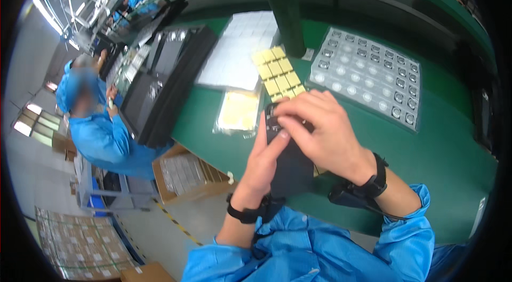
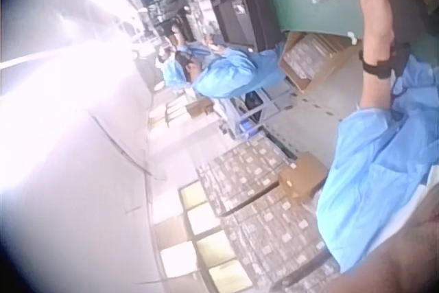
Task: Applying protective stickers or films to the camera lens area of smartphones on an assembly line.
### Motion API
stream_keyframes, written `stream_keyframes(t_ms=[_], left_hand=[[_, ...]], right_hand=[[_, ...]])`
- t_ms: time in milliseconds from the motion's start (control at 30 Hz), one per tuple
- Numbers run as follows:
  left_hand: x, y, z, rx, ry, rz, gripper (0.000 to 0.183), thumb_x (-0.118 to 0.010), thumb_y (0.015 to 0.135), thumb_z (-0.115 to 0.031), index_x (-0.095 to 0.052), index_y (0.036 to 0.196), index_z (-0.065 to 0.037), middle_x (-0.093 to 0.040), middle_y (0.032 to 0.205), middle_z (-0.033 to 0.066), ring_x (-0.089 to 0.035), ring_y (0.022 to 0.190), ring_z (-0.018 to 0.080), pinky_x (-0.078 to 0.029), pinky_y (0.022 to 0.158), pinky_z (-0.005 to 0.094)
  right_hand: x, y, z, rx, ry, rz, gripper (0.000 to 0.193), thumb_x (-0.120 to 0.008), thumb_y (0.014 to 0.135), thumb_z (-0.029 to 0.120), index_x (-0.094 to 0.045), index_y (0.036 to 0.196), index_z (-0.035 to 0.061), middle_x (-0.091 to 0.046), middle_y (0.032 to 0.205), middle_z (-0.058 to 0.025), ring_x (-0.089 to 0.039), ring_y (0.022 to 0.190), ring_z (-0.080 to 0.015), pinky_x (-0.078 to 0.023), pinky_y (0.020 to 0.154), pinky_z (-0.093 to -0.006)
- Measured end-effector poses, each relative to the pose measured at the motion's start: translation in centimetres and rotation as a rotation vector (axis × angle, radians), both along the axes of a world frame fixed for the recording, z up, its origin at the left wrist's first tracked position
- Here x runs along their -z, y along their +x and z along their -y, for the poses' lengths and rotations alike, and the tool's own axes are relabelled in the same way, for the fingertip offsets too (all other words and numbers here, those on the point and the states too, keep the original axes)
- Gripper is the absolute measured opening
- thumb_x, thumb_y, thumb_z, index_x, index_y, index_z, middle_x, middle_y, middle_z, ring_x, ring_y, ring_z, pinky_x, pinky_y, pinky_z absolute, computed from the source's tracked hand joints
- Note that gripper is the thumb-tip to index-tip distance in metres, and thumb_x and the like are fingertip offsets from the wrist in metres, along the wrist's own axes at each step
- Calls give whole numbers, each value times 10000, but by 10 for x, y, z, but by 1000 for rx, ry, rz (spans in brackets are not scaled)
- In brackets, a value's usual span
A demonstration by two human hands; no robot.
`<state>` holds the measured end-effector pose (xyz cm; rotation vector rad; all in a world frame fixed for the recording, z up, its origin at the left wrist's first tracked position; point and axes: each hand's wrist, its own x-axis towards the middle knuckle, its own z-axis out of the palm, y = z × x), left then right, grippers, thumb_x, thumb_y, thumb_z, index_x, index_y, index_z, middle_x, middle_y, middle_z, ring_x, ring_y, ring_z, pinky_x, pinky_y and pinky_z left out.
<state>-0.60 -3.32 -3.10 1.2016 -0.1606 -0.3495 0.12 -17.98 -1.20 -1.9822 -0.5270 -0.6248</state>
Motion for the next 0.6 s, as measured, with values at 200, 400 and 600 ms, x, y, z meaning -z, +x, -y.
stream_keyframes(t_ms=[200,400,600], left_hand=[[-2,5,-1,29,-65,15,488,-418,981,-84,-272,1446,-53,-452,1329,94,-459,1220,179,-377,1023,301],[-9,-1,1,-18,-67,73,466,-407,973,-93,-302,1425,-51,-459,1309,99,-471,1205,177,-399,1001,300],[-12,-5,9,-34,-3,101,502,-376,975,-197,-284,1448,-59,-432,1365,118,-478,1231,201,-422,998,303]], right_hand=[[-3,7,3,30,-56,-4,62,-617,839,96,-634,896,77,-624,801,-46,-595,784,-232,-405,708,-346],[-2,9,-1,16,-70,106,95,-645,816,106,-647,909,86,-609,825,-34,-582,795,-224,-391,730,-342],[-14,-3,4,172,-229,186,192,-716,742,85,-682,931,87,-614,911,-47,-561,882,-222,-377,813,-342]])
